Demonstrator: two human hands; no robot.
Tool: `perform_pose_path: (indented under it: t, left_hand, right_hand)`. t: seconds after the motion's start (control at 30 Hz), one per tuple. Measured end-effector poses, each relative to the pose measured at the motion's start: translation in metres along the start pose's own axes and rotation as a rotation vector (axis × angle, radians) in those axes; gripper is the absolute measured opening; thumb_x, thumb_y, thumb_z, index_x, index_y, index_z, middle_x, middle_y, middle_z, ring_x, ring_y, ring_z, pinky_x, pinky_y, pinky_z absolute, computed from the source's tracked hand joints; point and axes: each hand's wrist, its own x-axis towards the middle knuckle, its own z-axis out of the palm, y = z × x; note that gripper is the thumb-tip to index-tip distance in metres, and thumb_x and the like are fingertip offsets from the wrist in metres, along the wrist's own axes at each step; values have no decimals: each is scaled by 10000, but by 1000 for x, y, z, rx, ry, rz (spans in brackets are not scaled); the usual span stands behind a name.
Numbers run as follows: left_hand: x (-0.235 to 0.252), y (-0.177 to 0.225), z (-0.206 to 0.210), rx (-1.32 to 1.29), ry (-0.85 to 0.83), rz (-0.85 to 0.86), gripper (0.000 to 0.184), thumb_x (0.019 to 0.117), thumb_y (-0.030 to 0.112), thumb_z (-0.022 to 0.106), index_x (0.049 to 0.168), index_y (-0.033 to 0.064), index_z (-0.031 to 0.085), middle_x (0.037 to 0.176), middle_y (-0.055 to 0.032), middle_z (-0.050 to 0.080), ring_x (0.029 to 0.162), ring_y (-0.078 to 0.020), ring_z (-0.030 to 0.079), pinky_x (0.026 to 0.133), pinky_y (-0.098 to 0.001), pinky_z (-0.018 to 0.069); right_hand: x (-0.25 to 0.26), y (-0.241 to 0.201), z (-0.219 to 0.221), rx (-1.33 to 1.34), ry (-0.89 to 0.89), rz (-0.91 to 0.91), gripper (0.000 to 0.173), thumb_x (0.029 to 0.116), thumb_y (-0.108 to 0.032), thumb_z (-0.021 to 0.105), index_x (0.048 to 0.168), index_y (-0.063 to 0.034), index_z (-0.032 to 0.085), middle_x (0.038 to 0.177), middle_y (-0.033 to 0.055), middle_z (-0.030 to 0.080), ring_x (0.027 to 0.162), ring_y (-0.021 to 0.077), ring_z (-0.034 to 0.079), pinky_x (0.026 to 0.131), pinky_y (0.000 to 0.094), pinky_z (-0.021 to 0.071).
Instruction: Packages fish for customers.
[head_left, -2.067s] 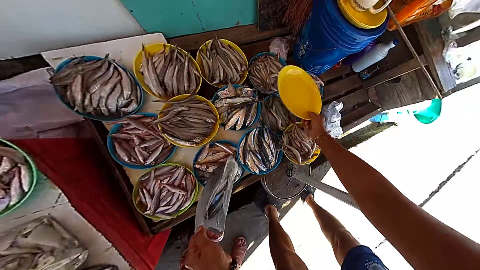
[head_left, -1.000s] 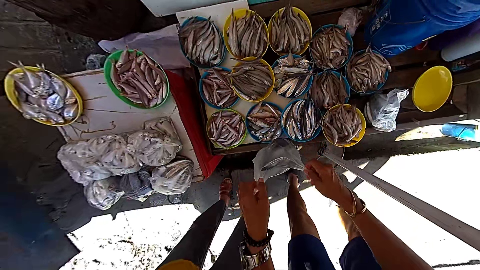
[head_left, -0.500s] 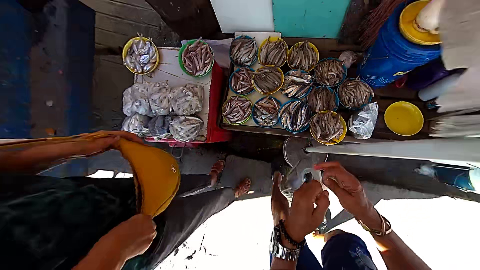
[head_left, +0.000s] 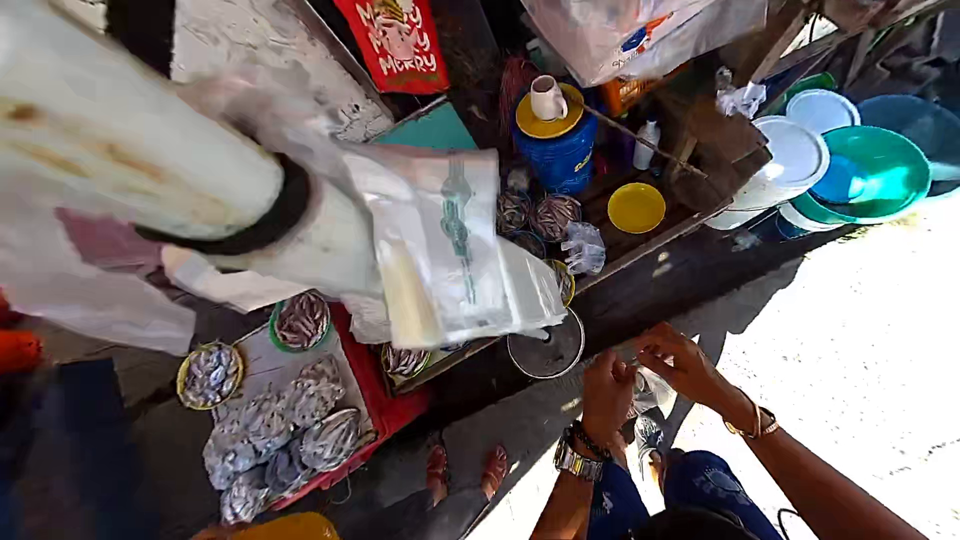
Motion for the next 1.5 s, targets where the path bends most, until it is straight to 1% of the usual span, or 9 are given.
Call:
perform_pose_path:
  t: [0.17, 0.6, 0.77, 0.97, 1.07, 1.17, 1.3, 1.4, 1.5]
  left_hand:
    - [91, 19, 37, -398, -40, -186, 149, 938, -17, 620, 860, 17, 497, 669, 2, 508, 530, -92, 535, 540, -271, 526]
    - [416, -30, 82, 113, 186, 32, 192, 966, 134, 671, 916, -16, 563, 787, -97, 530, 673, -168, 507, 629, -350, 453]
    - [541, -104, 137, 35, 247, -189, 252, 950, 174, 696, 986, -69, 638, 906, -183, 687, 856, -257, 703, 857, -444, 580]
    - [614, -133, 149, -202, 348, -512, 245, 1016, 107, 601, 1149, -91, 651, 1044, -208, 718, 843, -203, 735, 791, -343, 614]
    - [612, -149, 146, -290, 411, -611, 263, 1016, 121, 605, 1189, -76, 620, 1036, -197, 694, 803, -193, 719, 734, -326, 616]
    - [590, -149, 165, -425, 363, -637, 431, 1027, 260, 627, 1370, 25, 516, 1210, -200, 610, 923, -262, 658, 750, -423, 580]
    - [481, -147, 196, -418, 164, -677, 854, 1018, 298, 650, 1630, 158, 71, 1385, -296, 525, 1025, -383, 676, 776, -513, 602]
    - [356, -143, 195, -438, 105, -791, 710, 1005, 300, 665, 1569, 43, 318, 1320, -281, 602, 1004, -363, 698, 818, -506, 604]
    - [230, -120, 176, -506, 88, -842, 445, 1051, 232, 580, 1396, -39, 507, 1183, -245, 647, 934, -292, 675, 818, -452, 575]
  right_hand:
    - [19, 33, -29, 82, 65, 38, 314, 1059, -189, 520, 1065, 88, 669, 894, 139, 696, 748, 147, 666, 706, 309, 574]
    - [309, 218, -173, -84, 84, -68, 272, 1039, -130, 579, 843, 19, 693, 736, 95, 669, 628, 150, 613, 629, 361, 519]
    - [396, 319, -201, -219, 19, 96, 304, 1038, -180, 571, 856, 29, 698, 789, 177, 684, 767, 325, 675, 767, 564, 520]
    - [434, 390, -241, -251, -22, 464, 310, 1078, -167, 530, 1134, 96, 683, 1102, 291, 682, 1013, 396, 663, 967, 582, 477]
    - [434, 425, -228, -179, 12, 545, 302, 1079, -184, 533, 1068, 79, 680, 981, 234, 661, 865, 316, 627, 834, 519, 497]
    - [422, 435, -225, -158, 77, 606, 349, 1087, -246, 495, 1194, 35, 673, 1143, 270, 677, 1088, 416, 651, 973, 630, 482]
    - [345, 381, -222, -268, 84, 548, 540, 1069, -315, 549, 1530, -56, 438, 1177, 283, 682, 1033, 451, 688, 915, 654, 534]
    - [288, 298, -177, -89, -86, 459, 527, 1061, -186, 552, 1522, 18, 400, 1176, 287, 663, 963, 391, 700, 855, 568, 583]
    - [227, 183, -124, 84, -137, 158, 325, 1031, -101, 573, 1252, 136, 590, 1004, 278, 689, 791, 298, 706, 716, 452, 608]
